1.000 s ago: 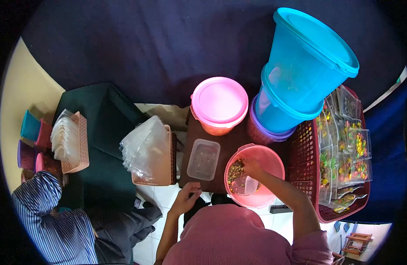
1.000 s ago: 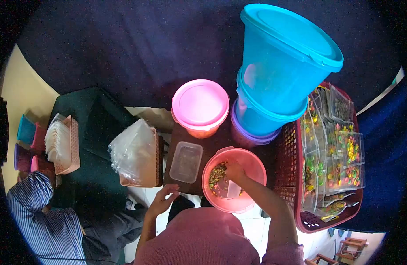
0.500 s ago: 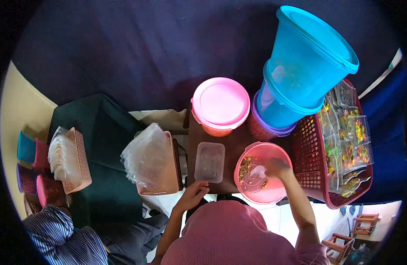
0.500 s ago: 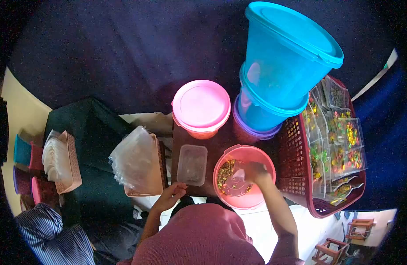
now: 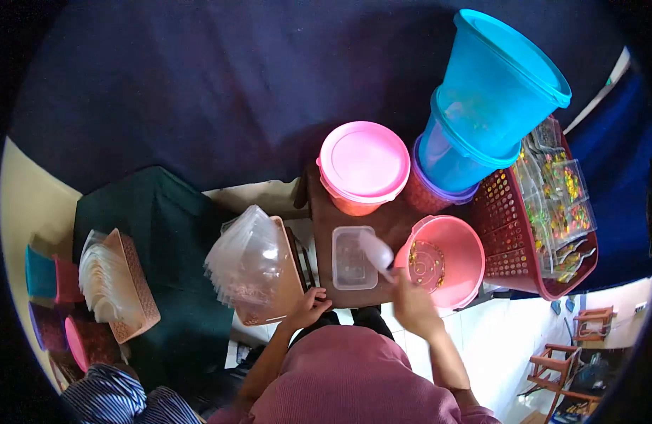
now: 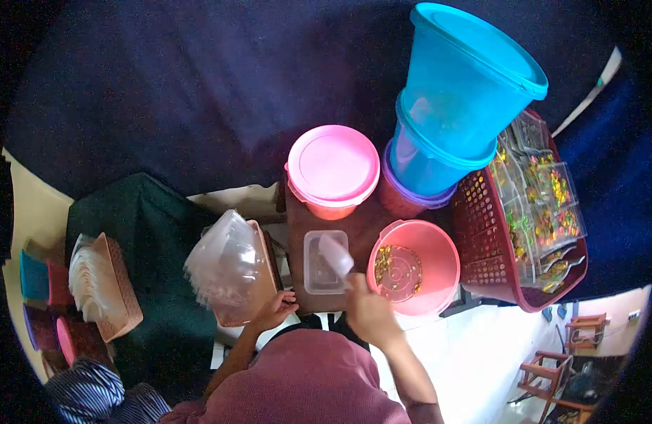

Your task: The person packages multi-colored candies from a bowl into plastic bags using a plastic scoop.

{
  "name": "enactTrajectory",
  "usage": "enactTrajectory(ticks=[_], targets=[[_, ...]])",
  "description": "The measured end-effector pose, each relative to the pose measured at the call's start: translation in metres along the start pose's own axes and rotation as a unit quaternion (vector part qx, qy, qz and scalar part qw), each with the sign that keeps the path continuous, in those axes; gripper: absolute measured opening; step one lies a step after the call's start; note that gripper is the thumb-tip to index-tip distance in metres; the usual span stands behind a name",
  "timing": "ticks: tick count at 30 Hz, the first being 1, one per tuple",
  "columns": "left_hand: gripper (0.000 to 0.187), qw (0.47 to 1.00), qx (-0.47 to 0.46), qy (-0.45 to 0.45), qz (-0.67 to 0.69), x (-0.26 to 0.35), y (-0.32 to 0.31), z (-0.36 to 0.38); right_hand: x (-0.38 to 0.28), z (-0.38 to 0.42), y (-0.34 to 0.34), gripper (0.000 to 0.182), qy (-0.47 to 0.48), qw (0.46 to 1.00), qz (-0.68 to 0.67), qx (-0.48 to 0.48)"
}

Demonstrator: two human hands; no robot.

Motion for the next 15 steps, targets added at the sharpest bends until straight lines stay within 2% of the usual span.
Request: enactTrajectory(ticks=[2,4,6,8,11,14,15], targets=[[0.042,0.999,-0.02,-0.033,-0.01,-0.004,0.003,0.0,0.021,-0.007,-0.082,0.028,-0.028,0.999,0.027,0.019],[0.042,0.998,-0.012,-0.068,0.003,-0.01,0.008,-0.002,0.03,-0.014,-0.133,0.032,-0.114,0.986,0.087,-0.081],[0.042,0.994,-0.037,-0.105,-0.006,-0.021,0.012,-0.003,0.043,-0.019,-0.174,0.035,-0.14,0.982,0.104,-0.078],[0.043,0.996,-0.054,-0.064,-0.023,-0.016,0.017,0.0,0.05,-0.021,-0.196,0.039,-0.168,0.975,0.122,-0.074],[0.043,0.992,-0.089,-0.085,-0.037,-0.018,0.02,-0.002,0.044,-0.023,-0.204,0.049,-0.16,0.977,0.129,-0.058],[0.042,0.992,-0.105,-0.061,-0.029,-0.007,0.02,-0.001,0.029,-0.013,-0.182,0.052,-0.138,0.982,0.131,-0.009],[0.041,0.992,-0.105,-0.06,-0.019,-0.003,0.019,-0.003,0.032,-0.008,-0.181,0.053,-0.14,0.984,0.099,-0.041]])
Point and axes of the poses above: each hand's wrist, its own z-axis away from the middle knuckle, its own y-axis out of the back of the hand, x = y × z, the point moved 4 cm from there along -z, towards the middle knuckle, and after that the axes turned 5 degrees about z, right-handed, at the moved point
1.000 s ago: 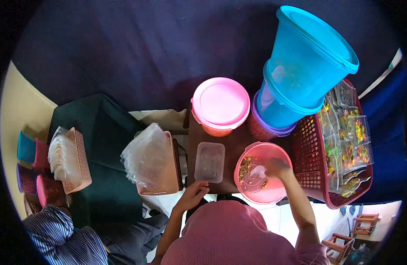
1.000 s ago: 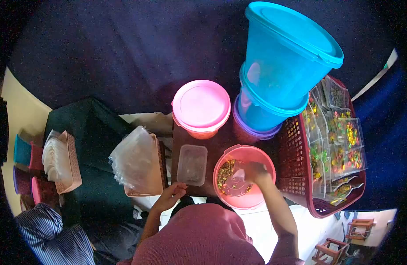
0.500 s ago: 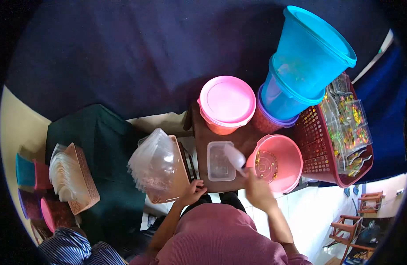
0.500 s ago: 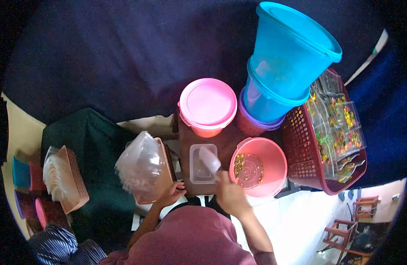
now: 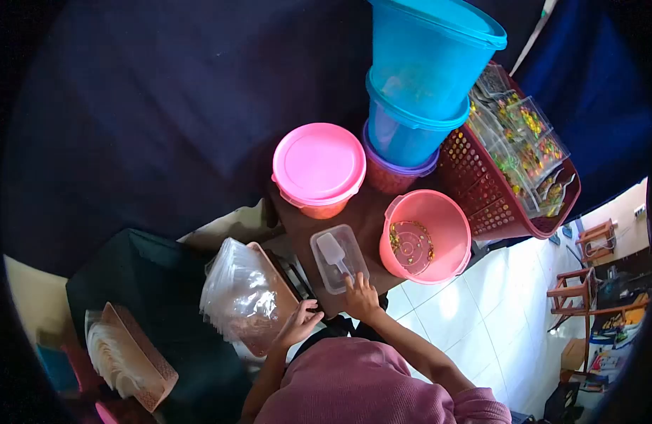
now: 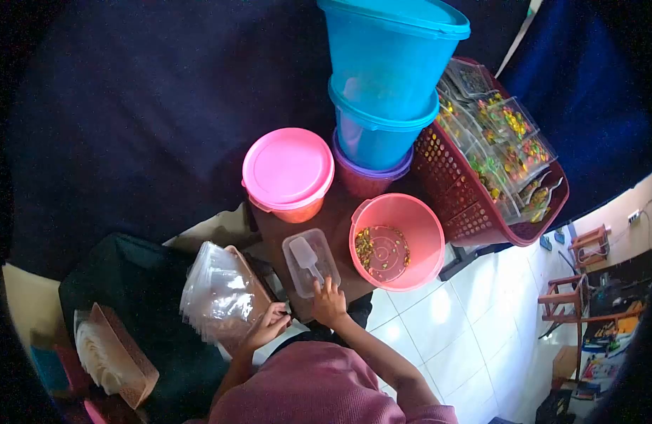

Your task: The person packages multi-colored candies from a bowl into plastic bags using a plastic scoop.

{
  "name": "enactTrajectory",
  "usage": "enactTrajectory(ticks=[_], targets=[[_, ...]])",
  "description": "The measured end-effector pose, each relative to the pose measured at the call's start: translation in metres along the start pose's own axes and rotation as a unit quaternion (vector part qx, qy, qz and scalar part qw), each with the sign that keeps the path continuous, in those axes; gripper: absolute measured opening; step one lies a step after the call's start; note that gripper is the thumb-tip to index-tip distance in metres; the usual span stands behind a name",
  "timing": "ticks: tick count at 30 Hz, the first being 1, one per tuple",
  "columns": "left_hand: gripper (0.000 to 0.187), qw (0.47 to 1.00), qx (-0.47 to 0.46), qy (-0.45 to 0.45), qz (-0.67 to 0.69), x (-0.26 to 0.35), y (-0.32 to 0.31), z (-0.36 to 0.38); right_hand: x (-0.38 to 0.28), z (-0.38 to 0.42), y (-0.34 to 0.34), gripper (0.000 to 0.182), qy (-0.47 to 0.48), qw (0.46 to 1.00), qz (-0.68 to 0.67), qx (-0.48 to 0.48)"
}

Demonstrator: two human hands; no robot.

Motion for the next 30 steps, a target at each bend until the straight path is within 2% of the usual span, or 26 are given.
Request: enactTrajectory(ticks=[3,4,6,9,11,13,15,17,19,21,23,26,30], targets=[[0.037,0.999,0.006,0.021,0.05,0.006,0.002,-0.01,0.003,0.024,0.037,0.051,0.036,0.995,-0.079,-0.038],[0.036,0.997,0.039,-0.008,0.059,0.02,0.006,-0.013,0.007,0.032,0.054,0.051,0.038,0.996,-0.077,-0.036],[0.033,0.99,0.118,-0.052,0.057,0.037,0.016,-0.026,0.011,0.046,0.085,0.053,0.067,0.977,-0.165,-0.117],[0.028,0.967,0.215,-0.108,0.08,0.065,0.032,-0.052,0.03,0.062,0.125,0.044,0.113,0.958,-0.237,-0.115],[0.02,0.957,0.261,-0.127,-0.022,0.098,0.039,-0.069,0.044,0.066,0.159,0.042,0.1,0.959,-0.249,-0.09],[0.015,0.903,0.286,-0.298,-0.117,0.155,0.031,-0.085,0.068,0.065,0.176,0.038,0.059,0.965,-0.245,-0.078],[0.015,0.878,0.28,-0.347,-0.174,0.176,0.016,-0.109,0.083,0.062,0.198,0.037,0.061,0.981,-0.181,-0.024],[0.018,0.853,0.284,-0.362,-0.245,0.189,0.004,-0.133,0.098,0.056,0.207,0.037,0.084,0.976,-0.201,-0.004],[0.019,0.85,0.306,-0.338,-0.262,0.186,-0.005,-0.156,0.115,0.052,0.207,0.035,0.101,0.975,-0.196,-0.008],[0.02,0.818,0.344,-0.286,-0.362,0.182,-0.011,-0.175,0.13,0.049,0.206,0.034,0.114,0.976,-0.186,-0.019],[0.021,0.814,0.352,-0.266,-0.377,0.175,-0.012,-0.189,0.148,0.045,0.198,0.034,0.1,0.978,-0.177,-0.047],[0.02,0.83,0.324,-0.231,-0.39,0.176,-0.016,-0.199,0.166,0.041,0.201,0.036,0.139,0.971,-0.189,-0.035],[0.018,0.824,0.348,-0.208,-0.396,0.178,-0.022,-0.202,0.192,0.033,0.191,0.038,0.164,0.97,-0.169,-0.063]])
Point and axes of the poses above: each hand's wrist, its own z-axis away from the middle knuckle, its own y-axis out of the back of the hand, x = y × z, the point moved 4 cm from there along -z, towards the middle knuckle, and after that the axes turned 5 degrees about z, right-handed, at the moved point
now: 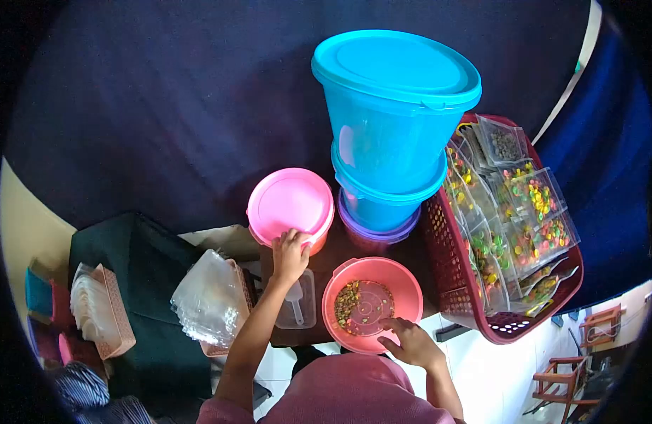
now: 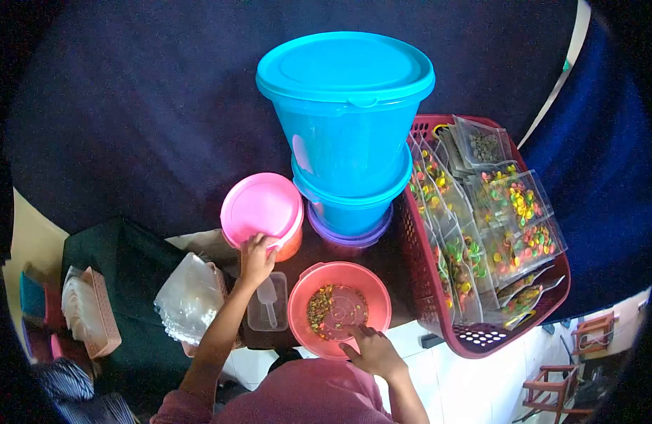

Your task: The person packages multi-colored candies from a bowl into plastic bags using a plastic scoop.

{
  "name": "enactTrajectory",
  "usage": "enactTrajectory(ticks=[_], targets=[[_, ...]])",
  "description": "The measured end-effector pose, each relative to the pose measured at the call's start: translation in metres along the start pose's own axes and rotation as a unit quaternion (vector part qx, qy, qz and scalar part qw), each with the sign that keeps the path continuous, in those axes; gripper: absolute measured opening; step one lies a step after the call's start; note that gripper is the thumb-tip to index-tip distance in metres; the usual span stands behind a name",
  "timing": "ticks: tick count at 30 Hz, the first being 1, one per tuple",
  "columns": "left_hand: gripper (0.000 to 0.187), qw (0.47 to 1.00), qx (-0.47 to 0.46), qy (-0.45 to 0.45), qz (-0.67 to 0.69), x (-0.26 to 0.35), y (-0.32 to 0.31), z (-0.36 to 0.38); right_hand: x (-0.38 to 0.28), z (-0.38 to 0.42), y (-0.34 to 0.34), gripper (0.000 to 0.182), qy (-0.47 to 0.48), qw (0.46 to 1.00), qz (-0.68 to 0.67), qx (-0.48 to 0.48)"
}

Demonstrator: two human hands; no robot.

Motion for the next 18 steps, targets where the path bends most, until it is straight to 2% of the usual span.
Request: enactTrajectory(ticks=[4,6,9,11,13,14,15,17,18], targets=[[0.017,0.999,0.027,0.003,-0.039,0.015,0.008,0.001,0.01,-0.005,0.012,0.039,0.012,0.999,0.009,-0.033],[0.016,0.997,0.081,-0.007,-0.012,0.039,0.03,0.004,0.01,-0.006,0.019,0.033,0.044,0.997,0.064,0.009],[0.015,0.997,0.074,-0.006,0.025,0.073,0.058,0.02,0.018,-0.009,0.019,0.035,0.05,0.995,0.08,-0.019],[0.017,0.998,0.054,-0.021,0.017,0.096,0.073,0.043,0.014,-0.01,0.03,0.034,0.064,0.996,0.054,-0.007],[0.018,1.0,0.018,-0.024,0.008,0.116,0.082,0.07,0.019,-0.014,0.037,0.033,0.047,0.995,0.087,0.003],[0.018,1.0,0.001,-0.028,0.007,0.121,0.08,0.088,0.015,-0.014,0.048,0.032,0.003,0.999,0.048,-0.002],[0.019,0.999,-0.014,-0.032,0.006,0.125,0.077,0.105,0.018,-0.015,0.048,0.032,0.009,0.999,0.05,0.001],[0.021,0.995,-0.05,-0.074,-0.037,0.139,0.071,0.141,0.032,-0.018,0.06,0.031,0.014,0.988,-0.058,0.145],[0.023,0.991,-0.092,-0.09,-0.046,0.146,0.07,0.154,0.033,-0.019,0.065,0.029,-0.029,0.974,-0.164,0.151]])
Point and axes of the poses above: each hand's wrist, its own z-axis away from the middle knuckle, its own y-axis out of the back of the hand, x = y × z, the point moved 4 cm from there along -z, towards the middle knuckle, and after that the axes turned 5 degrees about z, right-handed, at the moved point
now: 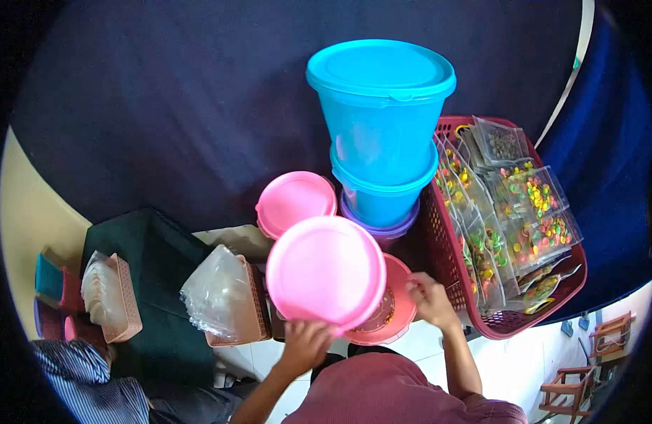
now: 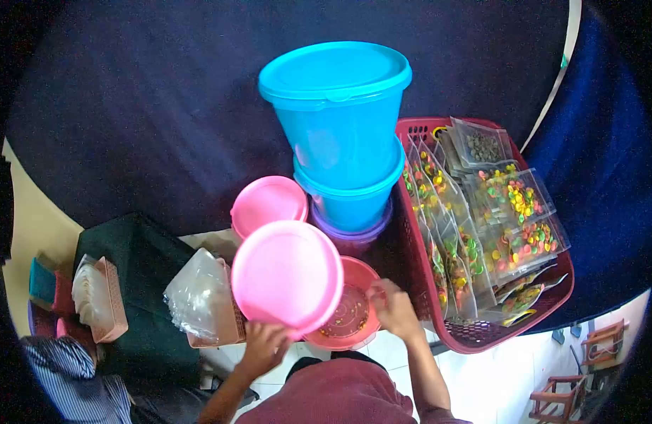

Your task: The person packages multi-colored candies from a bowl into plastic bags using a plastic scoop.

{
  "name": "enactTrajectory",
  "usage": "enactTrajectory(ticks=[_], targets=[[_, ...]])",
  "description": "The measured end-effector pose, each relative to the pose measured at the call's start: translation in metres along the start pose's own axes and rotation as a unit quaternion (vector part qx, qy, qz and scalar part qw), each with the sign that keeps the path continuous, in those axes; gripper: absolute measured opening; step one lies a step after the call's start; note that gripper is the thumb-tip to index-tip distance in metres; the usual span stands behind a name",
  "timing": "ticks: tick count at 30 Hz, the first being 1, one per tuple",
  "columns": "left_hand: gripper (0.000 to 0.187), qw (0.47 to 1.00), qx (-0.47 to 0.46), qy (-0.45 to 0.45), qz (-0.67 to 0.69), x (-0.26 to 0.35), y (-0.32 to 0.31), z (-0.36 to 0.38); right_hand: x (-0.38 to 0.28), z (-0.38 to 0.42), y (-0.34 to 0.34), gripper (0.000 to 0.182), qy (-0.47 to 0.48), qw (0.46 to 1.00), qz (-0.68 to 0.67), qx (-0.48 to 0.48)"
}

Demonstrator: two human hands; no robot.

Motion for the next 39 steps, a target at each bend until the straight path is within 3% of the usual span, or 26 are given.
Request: enactTrajectory(ticks=[2,3,5,7,9,10,13,14,15,17,19,20,21,22,23,25,26,27,28,29,31,33,35,39], targets=[[0.03,0.997,-0.061,-0.036,0.02,0.018,-0.003,0.021,0.012,-0.003,-0.001,0.045,-0.118,0.971,-0.208,-0.012],[0.034,0.994,-0.077,-0.056,0.048,0.028,-0.002,0.029,0.017,-0.003,-0.004,0.052,-0.183,0.92,-0.344,-0.047],[0.042,0.983,-0.16,-0.082,0.036,0.048,-0.001,0.045,0.006,0.002,-0.005,0.063,-0.129,0.872,-0.463,-0.093],[0.04,0.975,-0.181,-0.129,0.024,0.065,-0.005,0.059,0.003,0.011,-0.006,0.054,-0.119,0.865,-0.48,-0.083],[0.038,0.974,-0.181,-0.136,0.02,0.079,-0.005,0.066,0.008,0.021,-0.007,0.043,-0.098,0.892,-0.428,-0.104],[0.036,0.97,-0.188,-0.152,0.02,0.086,-0.005,0.071,0.003,0.025,-0.006,0.031,-0.126,0.887,-0.424,-0.133],[0.035,0.983,-0.132,-0.116,0.06,0.089,-0.008,0.08,0.027,0.036,-0.015,0.025,-0.12,0.93,-0.328,-0.112],[0.035,0.983,-0.127,-0.116,0.061,0.087,-0.014,0.083,0.034,0.038,-0.016,0.018,-0.142,0.939,-0.306,-0.064],[0.039,0.99,-0.075,-0.047,0.114,0.079,-0.013,0.078,0.041,0.04,-0.02,0.018,-0.142,0.941,-0.301,-0.064],[0.043,0.977,0.003,0.076,0.202,0.071,-0.011,0.075,0.056,0.045,-0.017,0.022,-0.126,0.917,-0.375,0.052],[0.041,0.947,0.142,0.158,0.24,0.058,-0.016,0.071,0.047,0.046,-0.017,0.025,-0.124,0.92,-0.363,0.082],[0.041,0.948,0.145,0.155,0.239,0.057,-0.023,0.065,0.048,0.045,-0.018,0.026,-0.093,0.917,-0.369,0.116],[0.043,0.852,0.183,0.204,0.447,0.051,-0.034,0.063,0.05,0.044,-0.018,0.027,-0.063,0.913,-0.374,0.15],[0.045,0.707,0.21,0.244,0.63,0.047,-0.048,0.06,0.056,0.041,-0.022,0.026,-0.061,0.914,-0.374,0.148],[0.045,0.705,0.209,0.248,0.631,0.046,-0.058,0.054,0.064,0.035,-0.025,0.026,-0.012,0.939,-0.292,0.18],[0.048,0.754,0.24,0.286,0.54,0.034,-0.074,0.046,0.065,0.031,-0.026,0.023,-0.011,0.959,-0.168,0.226],[0.05,0.803,0.24,0.296,0.457,0.028,-0.077,0.044,0.06,0.028,-0.025,0.023,-0.015,0.959,-0.17,0.226],[0.05,0.805,0.235,0.298,0.456,0.024,-0.079,0.042,0.048,0.028,-0.021,0.022,-0.015,0.968,-0.085,0.234],[0.05,0.841,0.235,0.297,0.386,0.019,-0.076,0.039,0.043,0.028,-0.018,0.021,-0.015,0.971,0.002,0.24],[0.051,0.873,0.234,0.292,0.315,0.016,-0.074,0.036,0.048,0.026,-0.02,0.021,-0.021,0.97,0.001,0.24],[0.051,0.862,0.238,0.316,0.316,0.009,-0.077,0.032,0.056,0.017,-0.025,0.021,0.006,0.975,0.025,0.221],[0.051,0.888,0.238,0.307,0.247,0.007,-0.075,0.029,0.06,0.013,-0.026,0.022,0.0,0.978,0.024,0.208],[0.051,0.885,0.242,0.311,0.247,0.003,-0.082,0.029,0.055,0.009,-0.027,0.018,0.132,0.948,0.163,0.239],[0.048,0.883,0.234,0.317,0.254,0.002,-0.083,0.019,0.065,0.003,-0.028,0.017,0.073,0.966,0.085,0.231]])
Point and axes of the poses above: each hand's wrist, its own z-axis away from the middle knuckle, its own y-axis out of the back of the hand, x = y × z, the point moved 4 cm from there along -z, towards the middle knuckle, and after that the axes turned 5 degrees about z, right-handed, at the moved point
